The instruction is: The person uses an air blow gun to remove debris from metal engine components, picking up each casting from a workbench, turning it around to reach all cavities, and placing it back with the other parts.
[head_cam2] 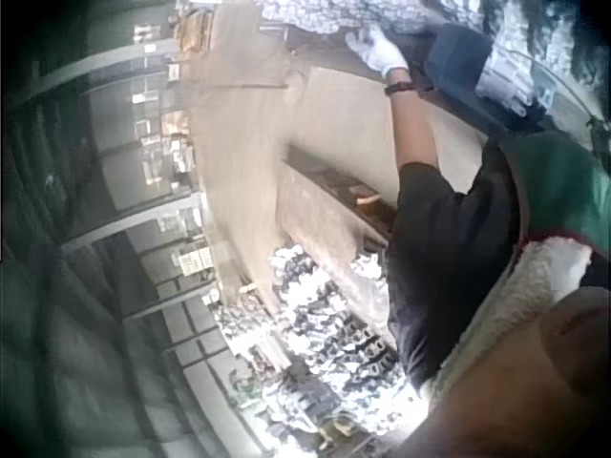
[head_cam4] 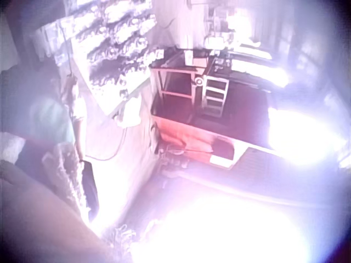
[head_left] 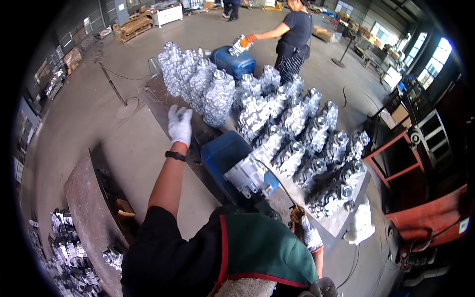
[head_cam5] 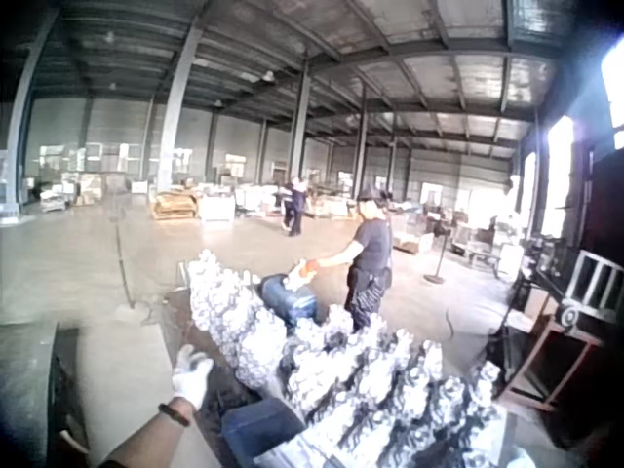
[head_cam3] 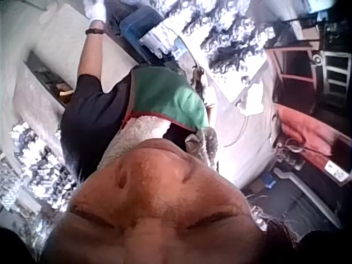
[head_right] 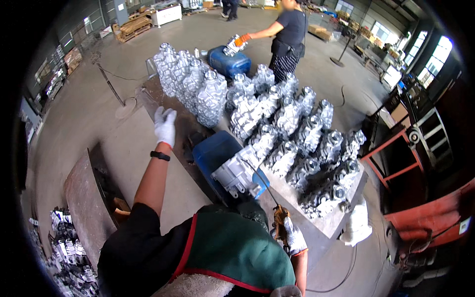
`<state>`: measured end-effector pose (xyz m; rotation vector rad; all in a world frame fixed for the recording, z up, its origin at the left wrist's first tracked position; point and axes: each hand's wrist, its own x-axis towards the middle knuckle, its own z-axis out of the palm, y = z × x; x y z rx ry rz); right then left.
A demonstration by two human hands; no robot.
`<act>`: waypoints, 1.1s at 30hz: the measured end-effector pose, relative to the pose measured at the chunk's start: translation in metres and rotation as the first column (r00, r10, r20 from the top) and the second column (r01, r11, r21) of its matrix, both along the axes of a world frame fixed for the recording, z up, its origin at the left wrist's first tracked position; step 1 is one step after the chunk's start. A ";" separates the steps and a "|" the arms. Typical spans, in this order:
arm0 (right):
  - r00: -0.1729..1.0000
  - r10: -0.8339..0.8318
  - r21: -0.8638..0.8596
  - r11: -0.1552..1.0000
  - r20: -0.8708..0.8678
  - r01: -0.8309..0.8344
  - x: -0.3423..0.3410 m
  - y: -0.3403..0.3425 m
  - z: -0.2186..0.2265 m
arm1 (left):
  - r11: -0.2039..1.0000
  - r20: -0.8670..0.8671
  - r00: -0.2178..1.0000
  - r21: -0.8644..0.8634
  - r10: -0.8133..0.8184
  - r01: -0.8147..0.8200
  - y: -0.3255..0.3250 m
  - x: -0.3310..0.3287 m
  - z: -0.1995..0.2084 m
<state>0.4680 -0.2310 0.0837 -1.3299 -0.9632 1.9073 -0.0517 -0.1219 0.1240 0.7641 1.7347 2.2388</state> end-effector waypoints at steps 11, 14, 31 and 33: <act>1.000 -0.003 -0.068 0.998 -0.025 0.001 -0.015 0.016 0.010 | 0.546 -0.415 0.510 -0.036 0.753 -0.837 -0.113 -0.184 0.203; 0.993 0.037 0.002 0.999 0.115 -0.037 -0.027 0.015 0.029 | 0.604 -0.390 0.521 0.126 0.759 -0.787 -0.126 -0.201 0.189; 0.746 -0.511 -0.412 0.844 -0.428 0.343 -0.015 -0.011 0.002 | 0.900 0.365 0.925 -0.359 -0.108 0.247 0.032 -0.073 -0.104; 0.798 -0.515 -0.378 0.838 -0.314 0.393 -0.009 -0.023 0.009 | 0.963 0.202 0.979 -0.255 -0.036 0.088 0.036 -0.100 -0.077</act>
